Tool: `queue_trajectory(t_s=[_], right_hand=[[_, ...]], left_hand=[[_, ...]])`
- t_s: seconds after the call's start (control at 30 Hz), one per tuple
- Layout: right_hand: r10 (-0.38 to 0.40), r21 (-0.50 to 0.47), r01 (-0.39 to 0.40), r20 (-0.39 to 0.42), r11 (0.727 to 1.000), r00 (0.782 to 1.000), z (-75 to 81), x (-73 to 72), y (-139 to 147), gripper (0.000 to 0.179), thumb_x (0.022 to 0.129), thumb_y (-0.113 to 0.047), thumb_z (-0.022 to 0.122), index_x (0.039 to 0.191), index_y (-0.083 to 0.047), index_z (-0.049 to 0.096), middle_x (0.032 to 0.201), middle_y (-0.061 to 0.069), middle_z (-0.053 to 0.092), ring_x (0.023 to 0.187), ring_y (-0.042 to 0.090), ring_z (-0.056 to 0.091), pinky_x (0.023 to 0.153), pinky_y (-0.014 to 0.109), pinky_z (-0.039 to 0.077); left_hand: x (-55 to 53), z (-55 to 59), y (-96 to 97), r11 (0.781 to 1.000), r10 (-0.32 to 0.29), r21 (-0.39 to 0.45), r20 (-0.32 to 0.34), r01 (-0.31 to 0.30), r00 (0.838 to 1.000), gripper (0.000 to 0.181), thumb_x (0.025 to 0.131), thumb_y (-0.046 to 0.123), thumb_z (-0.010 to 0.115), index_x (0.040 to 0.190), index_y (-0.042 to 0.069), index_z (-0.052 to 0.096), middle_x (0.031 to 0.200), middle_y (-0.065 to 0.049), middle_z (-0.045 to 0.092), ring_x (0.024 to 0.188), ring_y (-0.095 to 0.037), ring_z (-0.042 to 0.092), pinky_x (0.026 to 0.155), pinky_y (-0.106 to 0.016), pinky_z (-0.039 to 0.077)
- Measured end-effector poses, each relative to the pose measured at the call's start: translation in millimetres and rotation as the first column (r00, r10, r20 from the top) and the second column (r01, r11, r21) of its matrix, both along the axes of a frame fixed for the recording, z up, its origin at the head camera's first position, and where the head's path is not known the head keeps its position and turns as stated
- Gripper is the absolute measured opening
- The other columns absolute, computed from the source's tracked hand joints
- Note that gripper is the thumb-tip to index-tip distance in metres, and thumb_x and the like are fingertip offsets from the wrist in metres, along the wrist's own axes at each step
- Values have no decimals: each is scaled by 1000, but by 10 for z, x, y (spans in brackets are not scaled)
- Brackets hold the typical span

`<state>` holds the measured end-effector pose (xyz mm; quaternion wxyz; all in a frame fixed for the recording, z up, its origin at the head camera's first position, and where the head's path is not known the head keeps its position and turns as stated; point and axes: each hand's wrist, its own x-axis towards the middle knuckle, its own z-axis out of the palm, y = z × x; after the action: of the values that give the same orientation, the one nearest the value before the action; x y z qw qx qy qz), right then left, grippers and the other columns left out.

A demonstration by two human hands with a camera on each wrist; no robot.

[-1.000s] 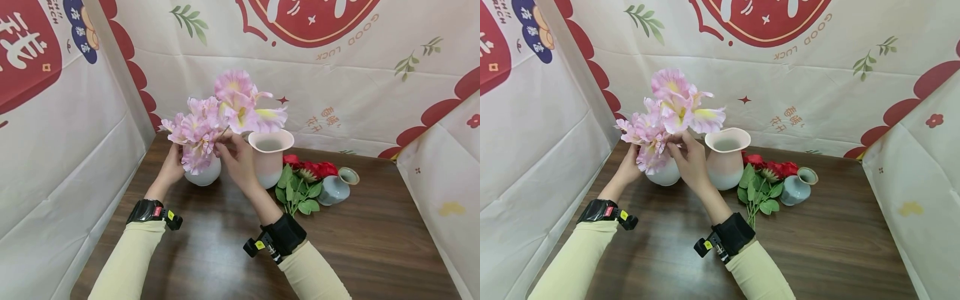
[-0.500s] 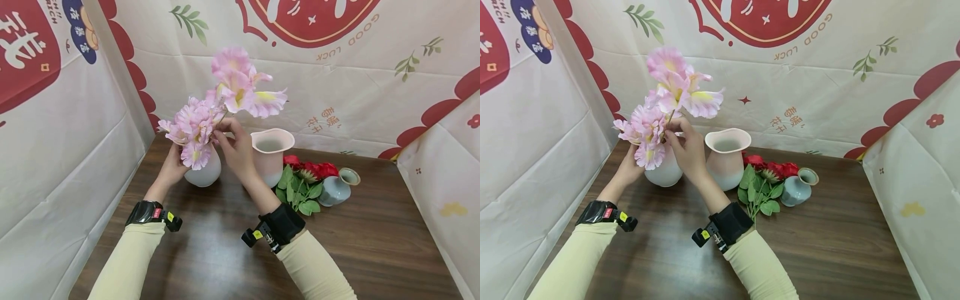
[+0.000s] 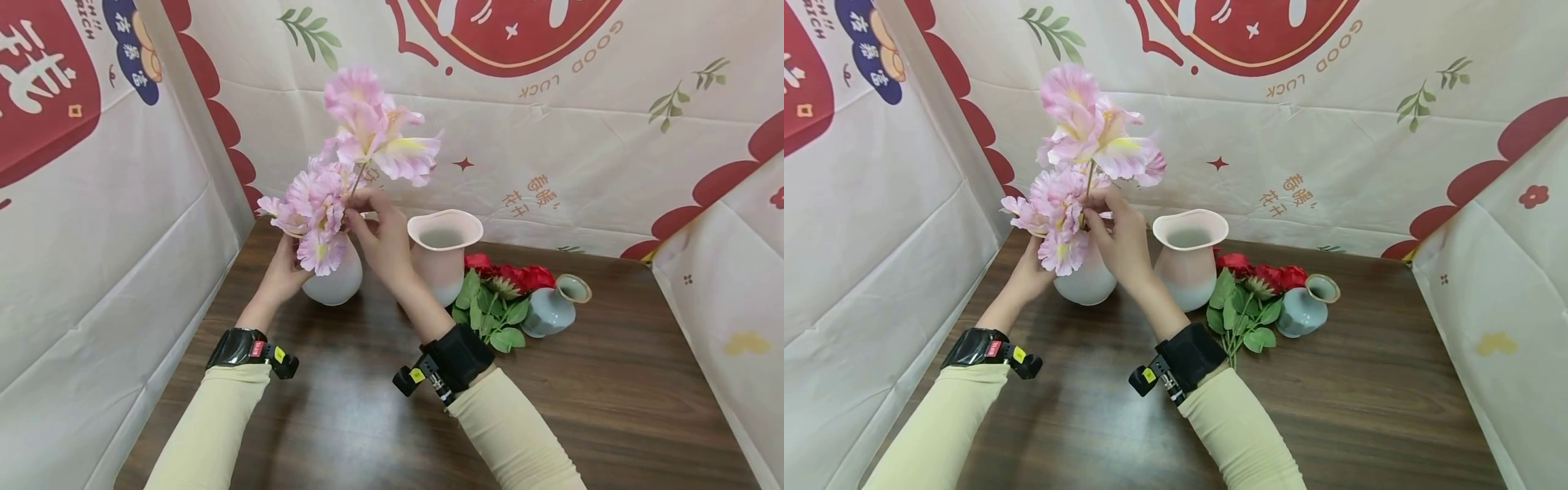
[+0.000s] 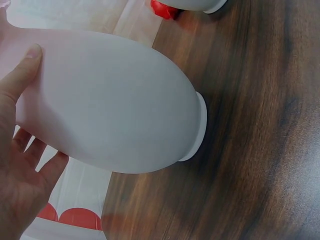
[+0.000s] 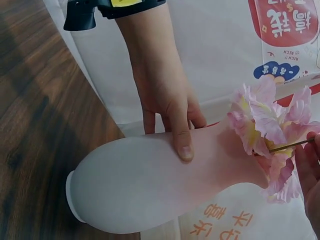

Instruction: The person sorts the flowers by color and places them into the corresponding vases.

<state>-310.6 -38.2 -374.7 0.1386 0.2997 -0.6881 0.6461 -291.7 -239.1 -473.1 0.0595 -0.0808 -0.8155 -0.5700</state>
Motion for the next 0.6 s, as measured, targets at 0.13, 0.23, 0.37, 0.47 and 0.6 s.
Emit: queue_trajectory(t_s=[0.13, 0.23, 0.37, 0.47, 0.6], right_hand=[[-22, 54, 22, -7, 998, 1000, -13, -10, -4, 11, 95, 1, 61, 105, 5, 62, 94, 21, 67, 86, 31, 68, 69, 41, 62], [-68, 135, 71, -25, 988, 997, -35, -25, -9, 9, 95, 0, 61, 102, 3, 64, 95, 17, 69, 91, 27, 69, 75, 37, 62], [-163, 290, 180, -82, 940, 983, -81, -33, -16, 9, 94, -4, 64, 100, -2, 69, 99, 13, 72, 102, 26, 66, 82, 32, 59], [-210, 383, 258, -164, 887, 964, -131, -28, -19, 11, 92, -5, 66, 102, -2, 68, 100, 13, 74, 97, 26, 68, 81, 33, 57], [-201, 438, 342, -338, 831, 919, -207, -47, -25, 10, 90, -2, 66, 99, 2, 64, 95, 15, 70, 88, 25, 68, 84, 34, 55]], left_hand=[[14, 11, 1, 1000, 4, -19, 17, -4, 1000, 77, 91, 0, 66, 153, 2, 20, 152, -24, 33, 139, -40, 41, 114, -55, 40], [21, 14, 2, 1000, 11, -27, 38, -10, 999, 78, 91, 2, 66, 153, 2, 18, 153, -24, 31, 140, -43, 40, 114, -56, 39], [21, 8, 2, 999, 15, -29, 39, -14, 999, 79, 92, 2, 67, 154, 2, 18, 154, -25, 31, 140, -44, 39, 114, -57, 39], [23, 7, 3, 999, 18, -37, 34, -17, 999, 79, 91, 2, 67, 153, 3, 18, 152, -25, 32, 139, -43, 40, 113, -58, 39], [24, 11, 2, 999, 19, -36, 30, -18, 999, 81, 91, 2, 68, 154, 4, 18, 153, -24, 32, 137, -44, 41, 112, -58, 40]])
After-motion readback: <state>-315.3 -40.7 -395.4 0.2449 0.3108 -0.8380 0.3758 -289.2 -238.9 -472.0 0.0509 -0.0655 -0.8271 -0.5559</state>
